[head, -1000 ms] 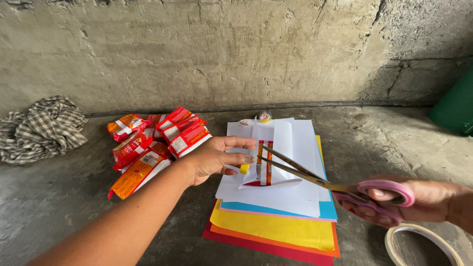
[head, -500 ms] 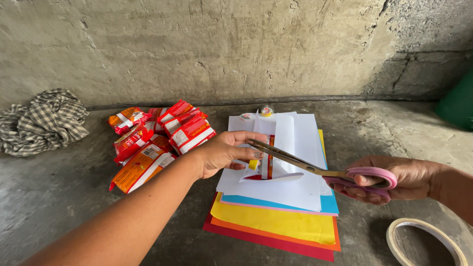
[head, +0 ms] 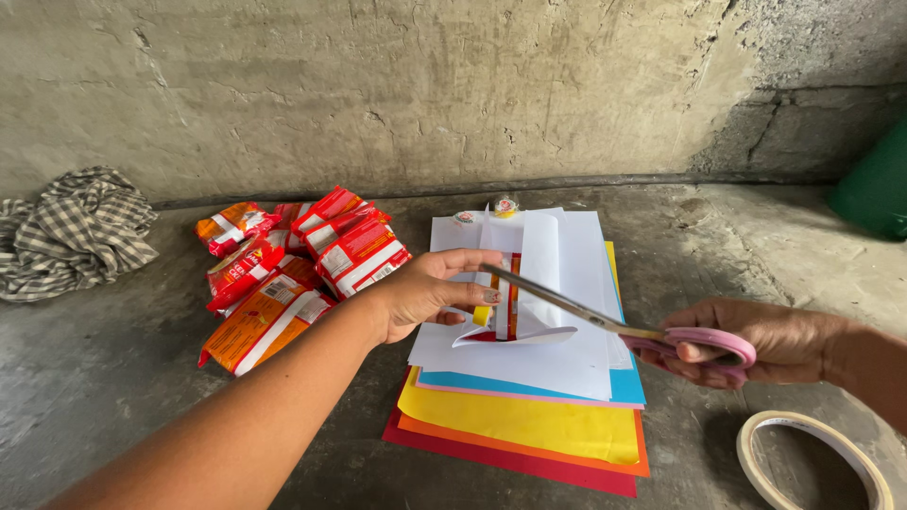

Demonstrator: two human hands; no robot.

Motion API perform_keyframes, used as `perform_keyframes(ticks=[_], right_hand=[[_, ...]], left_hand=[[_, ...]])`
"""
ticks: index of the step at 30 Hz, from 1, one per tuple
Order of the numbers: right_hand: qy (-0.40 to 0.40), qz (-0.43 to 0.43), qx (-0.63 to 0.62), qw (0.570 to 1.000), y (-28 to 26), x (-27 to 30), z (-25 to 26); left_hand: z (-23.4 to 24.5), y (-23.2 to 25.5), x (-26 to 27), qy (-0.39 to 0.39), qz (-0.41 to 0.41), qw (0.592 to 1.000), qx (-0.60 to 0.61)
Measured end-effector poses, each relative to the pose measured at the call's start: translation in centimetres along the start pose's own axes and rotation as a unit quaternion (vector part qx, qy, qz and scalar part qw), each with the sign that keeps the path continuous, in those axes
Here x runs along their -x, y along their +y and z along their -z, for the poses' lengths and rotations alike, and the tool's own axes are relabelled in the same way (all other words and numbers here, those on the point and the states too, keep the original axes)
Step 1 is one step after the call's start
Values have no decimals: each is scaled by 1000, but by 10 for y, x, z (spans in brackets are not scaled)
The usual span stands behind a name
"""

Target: The person wraps small snack packets in white paper, folds the edges, and secures them with yellow tape using scissors. The wrapped items are placed on a stack of colored paper on the floor.

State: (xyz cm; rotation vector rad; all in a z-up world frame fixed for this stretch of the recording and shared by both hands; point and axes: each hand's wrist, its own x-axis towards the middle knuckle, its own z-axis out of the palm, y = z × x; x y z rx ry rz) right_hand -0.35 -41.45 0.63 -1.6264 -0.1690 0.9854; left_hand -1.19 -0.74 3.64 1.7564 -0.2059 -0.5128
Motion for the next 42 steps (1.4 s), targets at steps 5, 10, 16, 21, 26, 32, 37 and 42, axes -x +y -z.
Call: perform_keyframes(ticks=[5, 10, 16, 21, 26, 32, 37, 42], right_hand=[[182, 54, 13, 982, 14, -25, -9], [409, 38, 173, 895, 22, -49, -23], [513, 66, 357, 778, 32, -62, -36], [495, 56, 355, 791, 31, -61, -51], [491, -17, 494, 718, 24, -62, -56], [472, 150, 481, 723, -18, -67, -49], [364, 127, 299, 873, -62, -77, -73], [313, 86, 215, 921, -78, -79, -90]], left_hand=[[-3, -9, -2, 25, 10, 999, 19], [-8, -11, -8, 29, 15, 999, 26], [-13, -11, -10, 20, 22, 999, 36], [-17, -11, -11, 13, 14, 1000, 19], [-18, -8, -11, 4, 0, 1000, -12], [-25, -3, -16, 21, -22, 998, -51], [-33, -2, -20, 3, -70, 994, -85], [-38, -3, -21, -22, -60, 992, -107]])
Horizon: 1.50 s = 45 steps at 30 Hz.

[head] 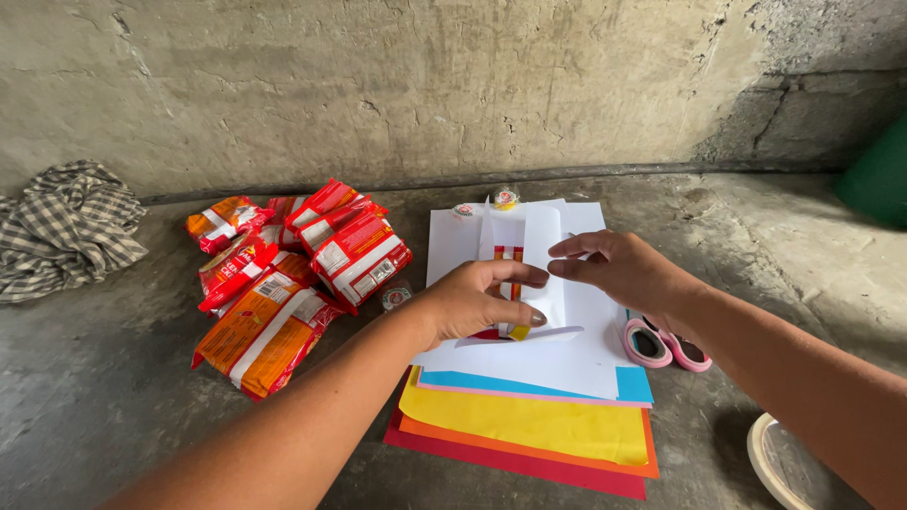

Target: The person wraps small snack packets in white paper, folds the edges, and secures them with yellow tape using scissors. The wrapped items are placed on a stack of colored paper on the floor.

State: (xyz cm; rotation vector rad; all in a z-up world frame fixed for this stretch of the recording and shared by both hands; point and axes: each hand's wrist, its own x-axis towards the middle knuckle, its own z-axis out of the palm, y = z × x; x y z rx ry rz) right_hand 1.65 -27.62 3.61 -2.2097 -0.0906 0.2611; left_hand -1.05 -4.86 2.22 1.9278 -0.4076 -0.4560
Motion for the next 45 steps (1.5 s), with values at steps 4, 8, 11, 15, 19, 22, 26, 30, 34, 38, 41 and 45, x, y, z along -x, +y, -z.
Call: perform_keyframes(ticks=[4, 8, 11, 15, 19, 22, 26, 30, 34, 38, 41, 45], right_hand=[[-15, 12, -19, 1000, -2, 0, -1], [-30, 17, 20, 999, -3, -2, -1], [-35, 12, 30, 999, -4, -1, -2], [-46, 26, 30, 998, 0, -2, -4], [-29, 17, 16, 999, 4, -6, -4], [-9, -11, -24, 1000, 10, -8, -6], [-5, -22, -74, 997, 19, -9, -7], [-13, -52, -189, 980, 26, -7, -12], [-57, -8, -186, 981, 34, 3, -16], [-69, 114, 3, 991, 39, 18, -19], [-73, 160, 118, 977, 43, 30, -24], [-33, 190, 142, 971, 47, 46, -35]], left_hand=[[-3, -1, 0, -9, -2, 1000, 14], [-2, -4, -2, -11, -40, 999, 30], [-1, -5, -2, -11, -55, 998, 27], [1, -5, -2, -5, -36, 999, -12], [2, -9, -5, -9, -63, 998, -1], [6, -23, -7, 41, -64, 997, 20], [18, -52, -10, 246, 13, 969, 0], [29, -86, 2, 369, 89, 916, -128], [19, -102, 18, 291, 82, 925, -228], [13, -91, 26, 240, 14, 917, -318], [11, -82, 38, 195, -41, 910, -363], [7, -77, 43, 190, -143, 902, -361]])
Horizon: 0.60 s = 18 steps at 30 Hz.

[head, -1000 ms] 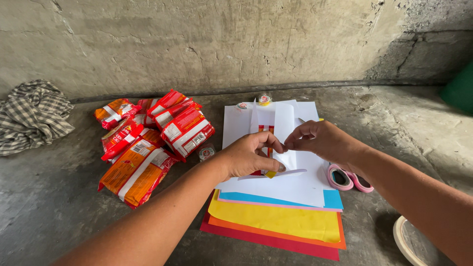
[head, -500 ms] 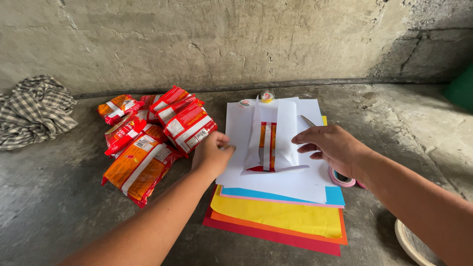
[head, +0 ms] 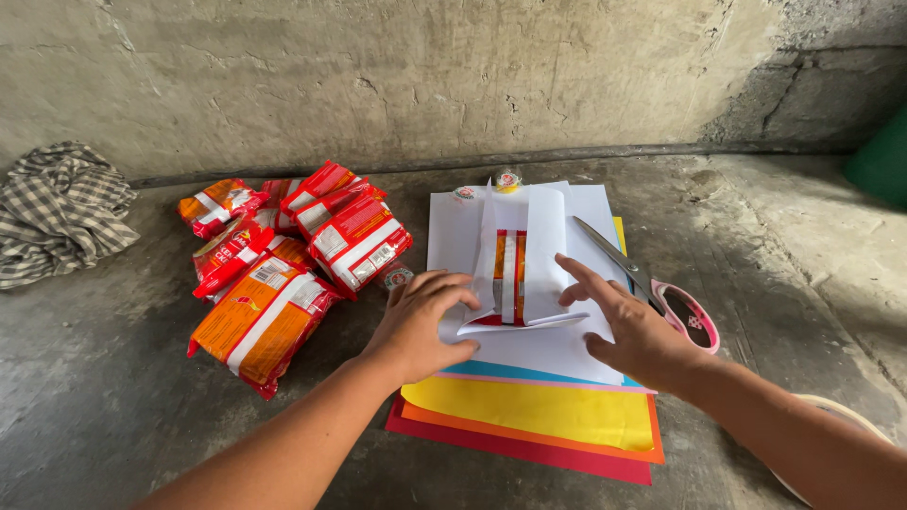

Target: The person wraps small snack packets in white paper, folds the edges, and secures them with yellow tape using scissors. The wrapped items are placed on a stack of colored paper on the floor.

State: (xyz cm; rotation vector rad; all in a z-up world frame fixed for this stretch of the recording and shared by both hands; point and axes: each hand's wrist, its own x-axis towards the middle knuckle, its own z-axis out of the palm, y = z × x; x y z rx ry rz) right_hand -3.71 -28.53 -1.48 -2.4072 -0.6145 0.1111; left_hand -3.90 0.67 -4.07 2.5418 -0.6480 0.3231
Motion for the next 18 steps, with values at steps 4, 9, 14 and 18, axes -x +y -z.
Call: perform_keyframes(ticks=[4, 9, 14, 18], right_hand=[[66, -53, -35, 996, -2, 0, -13], [105, -57, -76, 990, 0, -11, -18], [126, -111, -172, 971, 0, -25, -16], [126, -188, -208, 952, -2, -33, -12]], left_hand=[[-4, 1, -5, 7, 22, 1000, 4], [-3, -3, -16, 19, 47, 996, 69], [-7, -10, -32, -58, 178, 964, 191], [-16, -18, -41, -23, 177, 939, 293]])
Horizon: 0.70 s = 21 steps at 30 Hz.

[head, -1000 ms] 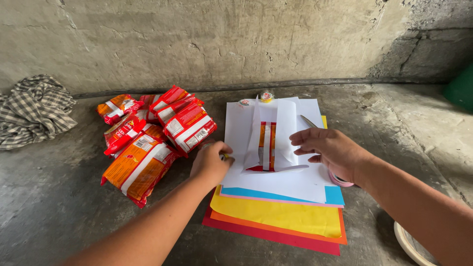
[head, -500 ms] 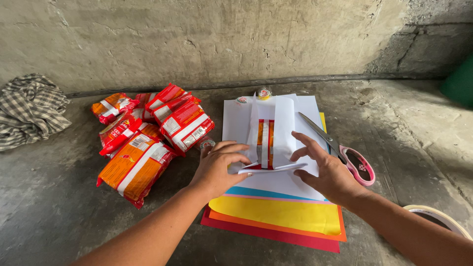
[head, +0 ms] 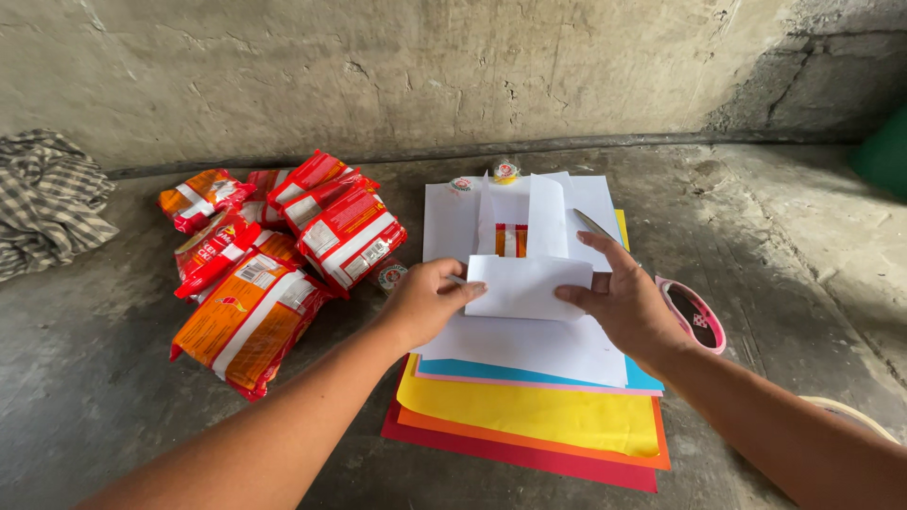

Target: The person wraps small snack packets in white paper, folds the edges, and secures them with yellow tape using scissors. The wrapped items are placed on a stack of colored paper on the floor.

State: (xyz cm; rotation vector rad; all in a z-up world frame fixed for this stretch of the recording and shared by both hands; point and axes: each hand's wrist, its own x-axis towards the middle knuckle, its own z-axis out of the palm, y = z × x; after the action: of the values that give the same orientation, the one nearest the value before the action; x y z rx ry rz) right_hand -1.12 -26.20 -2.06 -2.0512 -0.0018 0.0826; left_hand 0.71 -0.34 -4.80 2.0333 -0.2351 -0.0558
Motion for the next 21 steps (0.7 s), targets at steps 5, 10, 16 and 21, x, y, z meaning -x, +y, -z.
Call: perform_keyframes(ticks=[5, 10, 16, 21], right_hand=[[-5, -19, -81, 997, -2, -8, 1], [3, -25, -106, 994, 1, -17, -3], [28, 15, -171, 985, 1, -30, -2], [45, -17, -131, 990, -6, -34, 1]], left_hand=[[-8, -6, -8, 30, 19, 999, -31], [-6, 0, -12, 36, 40, 998, -45], [-4, 12, -16, 34, 54, 995, -71], [-7, 6, -23, 48, 36, 998, -33]])
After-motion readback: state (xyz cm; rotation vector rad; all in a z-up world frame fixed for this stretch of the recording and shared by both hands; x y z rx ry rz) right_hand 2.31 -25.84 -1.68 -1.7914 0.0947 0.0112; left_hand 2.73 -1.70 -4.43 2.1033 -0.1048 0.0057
